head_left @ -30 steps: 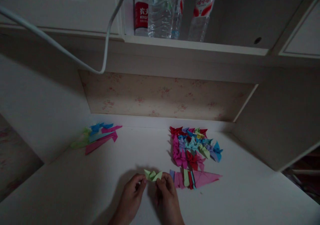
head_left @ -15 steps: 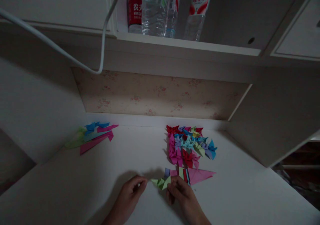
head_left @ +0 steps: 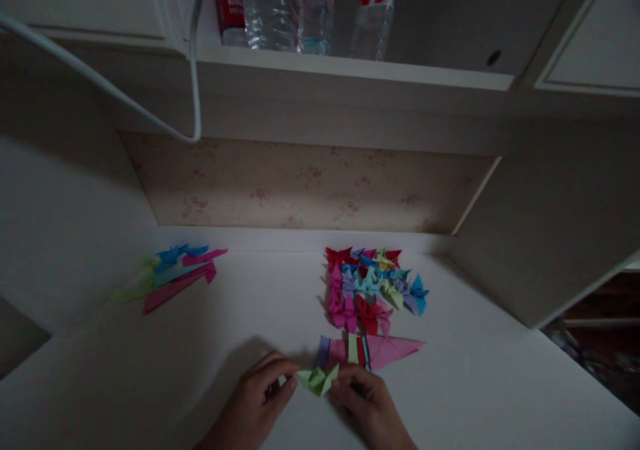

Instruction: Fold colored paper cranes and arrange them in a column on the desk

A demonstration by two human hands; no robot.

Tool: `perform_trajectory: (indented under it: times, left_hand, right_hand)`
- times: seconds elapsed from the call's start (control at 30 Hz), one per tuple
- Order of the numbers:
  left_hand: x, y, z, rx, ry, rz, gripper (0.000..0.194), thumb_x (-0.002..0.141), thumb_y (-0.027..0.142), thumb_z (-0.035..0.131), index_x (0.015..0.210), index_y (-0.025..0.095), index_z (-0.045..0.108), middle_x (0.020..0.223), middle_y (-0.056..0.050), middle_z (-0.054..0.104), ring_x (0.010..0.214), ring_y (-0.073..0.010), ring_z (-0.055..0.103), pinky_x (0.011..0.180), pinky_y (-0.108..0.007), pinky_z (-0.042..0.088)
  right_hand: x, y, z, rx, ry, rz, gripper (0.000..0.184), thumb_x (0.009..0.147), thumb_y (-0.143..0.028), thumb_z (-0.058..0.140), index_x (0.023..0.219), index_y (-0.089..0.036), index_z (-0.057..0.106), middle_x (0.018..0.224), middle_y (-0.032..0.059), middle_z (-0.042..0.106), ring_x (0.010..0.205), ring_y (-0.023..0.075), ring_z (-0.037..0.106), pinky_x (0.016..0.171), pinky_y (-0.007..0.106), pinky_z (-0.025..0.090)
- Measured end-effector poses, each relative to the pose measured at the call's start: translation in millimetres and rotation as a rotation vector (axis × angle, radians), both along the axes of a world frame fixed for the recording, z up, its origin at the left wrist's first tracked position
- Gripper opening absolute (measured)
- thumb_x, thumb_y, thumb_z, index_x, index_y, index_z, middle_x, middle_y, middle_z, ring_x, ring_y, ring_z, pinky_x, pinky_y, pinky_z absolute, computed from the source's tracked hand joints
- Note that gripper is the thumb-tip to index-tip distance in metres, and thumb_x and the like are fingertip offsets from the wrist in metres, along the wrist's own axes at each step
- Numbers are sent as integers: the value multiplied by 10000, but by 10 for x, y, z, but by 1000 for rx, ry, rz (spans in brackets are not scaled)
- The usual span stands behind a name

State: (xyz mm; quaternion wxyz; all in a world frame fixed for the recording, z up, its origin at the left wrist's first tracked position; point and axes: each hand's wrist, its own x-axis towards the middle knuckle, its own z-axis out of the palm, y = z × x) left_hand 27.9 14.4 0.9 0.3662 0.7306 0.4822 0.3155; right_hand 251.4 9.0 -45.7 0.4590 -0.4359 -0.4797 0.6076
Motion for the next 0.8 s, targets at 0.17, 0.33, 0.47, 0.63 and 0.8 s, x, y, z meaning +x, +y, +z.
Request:
perform_trajectory:
  times: [0.17,0.33,0.47,0.63,0.8]
  left_hand:
    - [95,145,287,72,73,-105,233,909,329,505,915,250,723,824,-36,662,703,-148,597,633,-205,427]
    - [147,377,437,166,172,-250,230,888,290,535,826,266,755,742,-13,683,694,-144,610,643,-203,409]
    - [157,592,568,192,226,-397,194,867,290,562,848,272,755,780,-4,709,716,-152,633,671,-207,417]
    - [352,844,839,188,423,-576,197,872,256,544,950,248,724,909,-5,734,827,-159,650,742,-209,423]
    - [651,1095,1031,271,486,-667,211,862,201,527,948,241,716,927,-1,744,818,-149,656,729,-202,424]
  right_hand:
    - [12,3,37,-24,34,-46,304,783,-432,692,677,-155,622,541,-50,446,498,78,315,474,216,199]
    - [16,29,59,-18,105,-161,285,735,-429,733,728,-157,650,532,-47,498,473,79,365,464,209,242]
    - [34,46,47,-24,139,-232,302,729,-442,737,726,-151,655,510,-60,457,452,68,339,437,200,226]
    - [67,66,102,-20,204,-358,312,720,-452,747,752,-156,654,502,-72,424,430,56,300,402,192,199]
    - [124,112,198,-68,369,-486,287,693,-412,783,808,-183,653,558,-57,470,462,65,374,411,175,266]
